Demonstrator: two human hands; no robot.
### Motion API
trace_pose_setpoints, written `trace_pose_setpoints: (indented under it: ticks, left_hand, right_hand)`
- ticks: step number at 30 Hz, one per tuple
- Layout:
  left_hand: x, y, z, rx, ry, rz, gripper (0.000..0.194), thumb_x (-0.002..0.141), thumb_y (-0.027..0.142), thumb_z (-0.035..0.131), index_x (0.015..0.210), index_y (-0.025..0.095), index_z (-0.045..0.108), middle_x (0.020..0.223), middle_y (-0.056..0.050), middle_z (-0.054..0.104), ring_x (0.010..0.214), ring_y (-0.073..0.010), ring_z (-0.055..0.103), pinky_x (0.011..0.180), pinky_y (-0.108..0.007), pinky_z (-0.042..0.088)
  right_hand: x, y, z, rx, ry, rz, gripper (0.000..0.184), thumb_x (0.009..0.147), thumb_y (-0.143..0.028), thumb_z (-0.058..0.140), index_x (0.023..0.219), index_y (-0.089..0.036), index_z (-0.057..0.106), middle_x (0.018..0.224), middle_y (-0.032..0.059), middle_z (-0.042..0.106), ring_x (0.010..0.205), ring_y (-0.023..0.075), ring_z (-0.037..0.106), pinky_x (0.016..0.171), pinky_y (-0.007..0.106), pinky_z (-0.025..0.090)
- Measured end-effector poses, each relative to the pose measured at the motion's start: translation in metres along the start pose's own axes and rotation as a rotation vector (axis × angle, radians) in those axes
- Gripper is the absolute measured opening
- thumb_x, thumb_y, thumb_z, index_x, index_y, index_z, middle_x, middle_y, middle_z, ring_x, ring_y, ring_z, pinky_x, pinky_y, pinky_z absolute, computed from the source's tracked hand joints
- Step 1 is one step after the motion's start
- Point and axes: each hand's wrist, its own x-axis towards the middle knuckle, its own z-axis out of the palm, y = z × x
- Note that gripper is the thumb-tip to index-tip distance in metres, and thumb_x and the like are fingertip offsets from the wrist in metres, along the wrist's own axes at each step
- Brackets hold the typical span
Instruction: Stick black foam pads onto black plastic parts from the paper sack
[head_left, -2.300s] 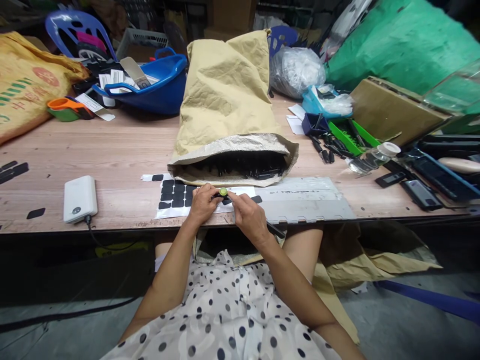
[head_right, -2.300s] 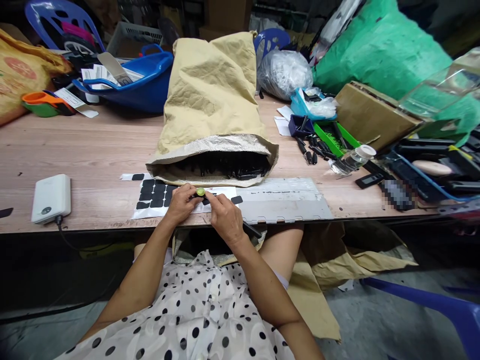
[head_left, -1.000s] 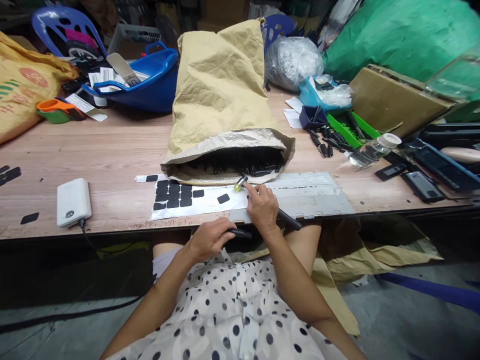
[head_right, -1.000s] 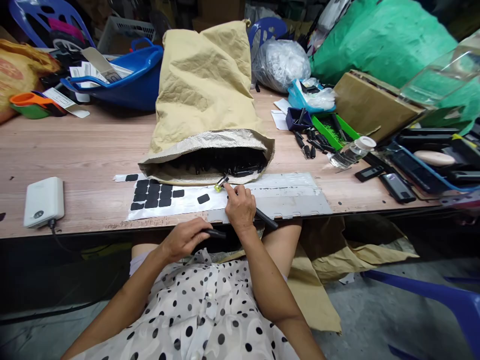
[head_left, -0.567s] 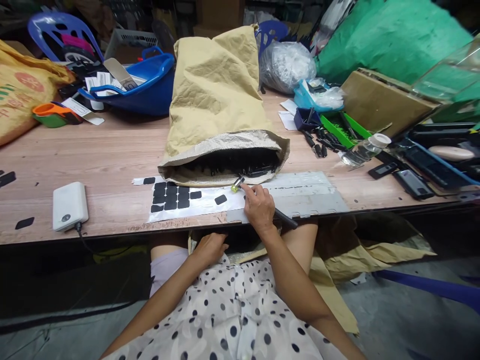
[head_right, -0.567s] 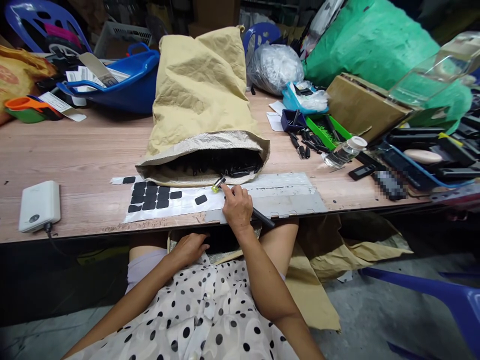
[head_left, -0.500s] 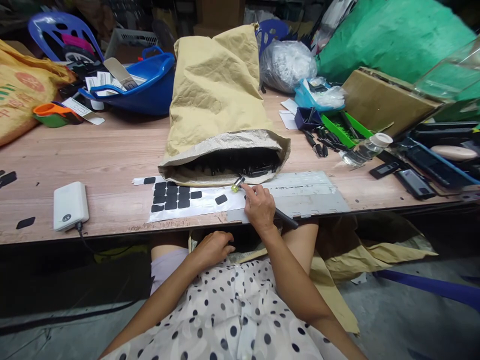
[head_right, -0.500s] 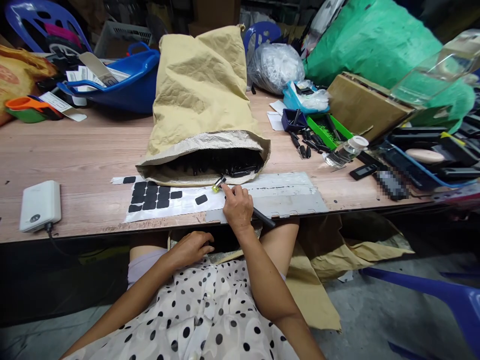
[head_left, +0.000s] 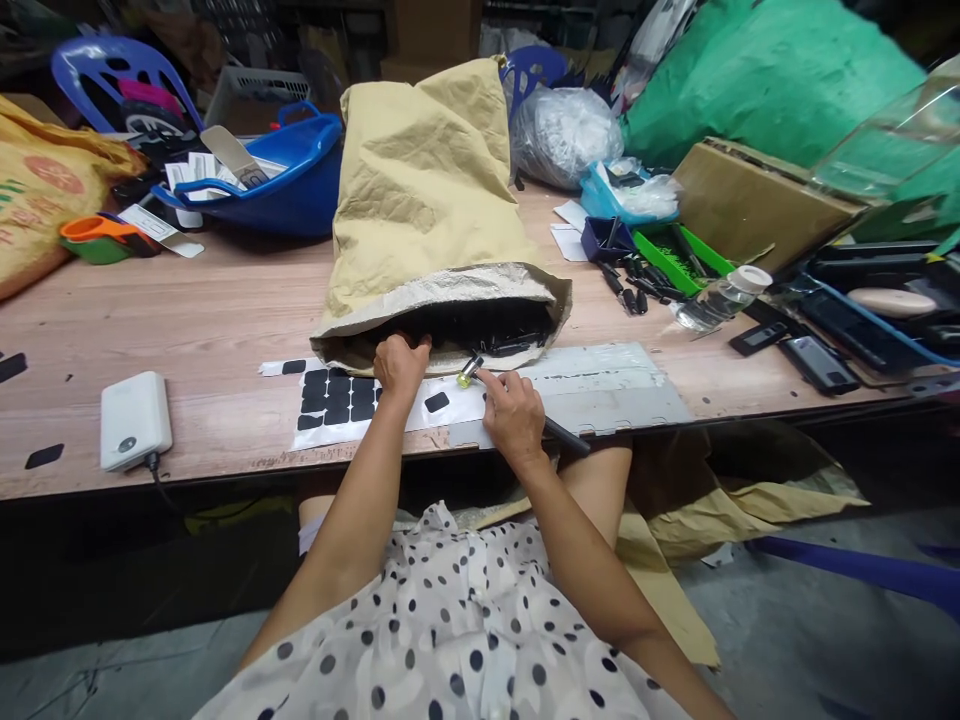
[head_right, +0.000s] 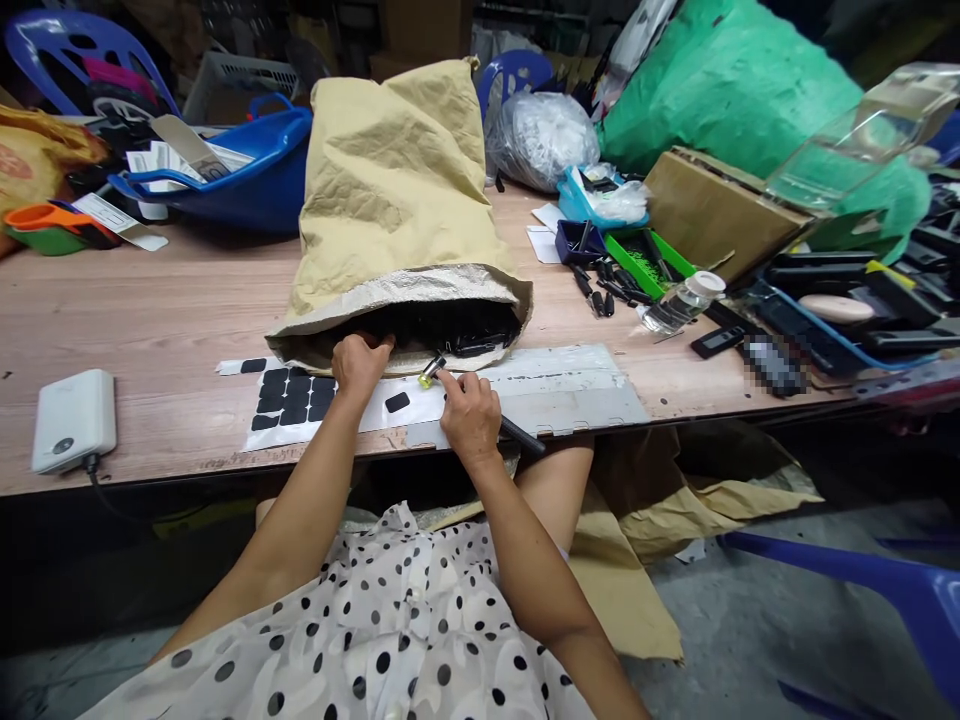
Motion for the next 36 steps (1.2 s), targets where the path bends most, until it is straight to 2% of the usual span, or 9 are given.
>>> trace_pose_setpoints:
  ticks: [2,4,8,11,15,18,27,32,36]
  left_hand:
    - [0.003,-0.002,0.003,0.011,-0.04,-0.023,0.024,0.074,0.042,0.075,0.069,0.022,0.064,0.075,-0.013,0.067,0.088,-0.0377,0.068,0.076,-0.049,0.051]
    - [0.001,-0.004,-0.001,0.014,-0.047,0.021,0.02,0.075,0.04,0.073,0.073,0.022,0.066,0.075,-0.011,0.067,0.088,-0.0354,0.068,0.075,-0.046,0.051]
    - [-0.015,-0.015,-0.027,-0.009,-0.059,0.305,0.018,0.081,0.038,0.067,0.084,0.021,0.07,0.085,-0.007,0.068,0.082,-0.0237,0.065,0.077,-0.035,0.051]
    - [-0.031,-0.031,-0.052,-0.036,-0.212,0.477,0.017,0.083,0.036,0.065,0.09,0.022,0.071,0.086,-0.003,0.069,0.074,-0.018,0.061,0.074,-0.031,0.05]
    - [-0.044,-0.051,-0.068,0.008,-0.387,0.567,0.013,0.083,0.033,0.067,0.089,0.023,0.071,0.088,-0.003,0.07,0.084,-0.0209,0.062,0.078,-0.032,0.05]
    - [-0.047,-0.057,-0.066,0.031,-0.41,0.568,0.012,0.082,0.033,0.067,0.087,0.023,0.071,0.09,-0.004,0.068,0.09,-0.0229,0.062,0.08,-0.034,0.05]
    - [-0.042,-0.055,-0.051,-0.01,-0.44,0.617,0.015,0.083,0.033,0.069,0.093,0.024,0.075,0.089,-0.004,0.068,0.091,-0.0231,0.061,0.089,-0.038,0.048]
    - [-0.042,-0.059,-0.048,-0.013,-0.443,0.615,0.019,0.082,0.033,0.071,0.098,0.026,0.077,0.089,-0.003,0.067,0.092,-0.0232,0.06,0.089,-0.037,0.047]
    - [-0.041,-0.06,-0.046,-0.007,-0.438,0.61,0.019,0.083,0.033,0.071,0.1,0.027,0.079,0.086,-0.003,0.066,0.091,-0.0227,0.06,0.088,-0.037,0.046]
  right_hand:
    - [0.0,0.0,0.0,0.004,-0.003,0.001,0.045,0.091,-0.011,0.05,0.128,-0.03,0.068,0.097,0.0081,0.06,0.086,0.0223,0.045,0.071,0.032,0.032]
    - [0.0,0.001,0.001,0.007,-0.012,-0.001,0.045,0.091,-0.012,0.05,0.129,-0.03,0.067,0.097,0.0084,0.059,0.087,0.0225,0.045,0.071,0.032,0.033]
    - [0.0,0.0,0.001,0.003,-0.014,0.01,0.044,0.092,-0.013,0.05,0.129,-0.031,0.067,0.098,0.0082,0.059,0.087,0.0224,0.045,0.072,0.032,0.033]
    - [0.0,-0.001,0.001,-0.004,-0.003,0.023,0.043,0.094,-0.012,0.048,0.127,-0.03,0.068,0.097,0.0079,0.06,0.086,0.0223,0.045,0.072,0.032,0.032]
    - [-0.001,-0.001,0.001,-0.004,0.0,0.025,0.043,0.094,-0.012,0.048,0.128,-0.029,0.068,0.097,0.0081,0.059,0.086,0.0225,0.044,0.07,0.032,0.031]
    - [-0.001,0.001,0.002,-0.008,-0.003,0.02,0.044,0.093,-0.013,0.048,0.129,-0.03,0.067,0.097,0.008,0.059,0.086,0.0225,0.044,0.07,0.031,0.032]
    - [0.002,0.006,-0.004,0.017,-0.008,-0.018,0.045,0.094,-0.011,0.046,0.13,-0.027,0.068,0.097,0.0077,0.063,0.085,0.021,0.05,0.07,0.03,0.037]
    - [-0.003,-0.001,-0.021,0.23,-0.008,-0.021,0.048,0.099,-0.014,0.037,0.139,-0.026,0.061,0.1,0.006,0.065,0.092,0.0184,0.059,0.08,0.026,0.048]
    - [-0.009,-0.018,-0.03,0.39,-0.077,-0.084,0.046,0.101,-0.017,0.038,0.139,-0.026,0.061,0.103,0.004,0.066,0.094,0.0152,0.063,0.081,0.022,0.051]
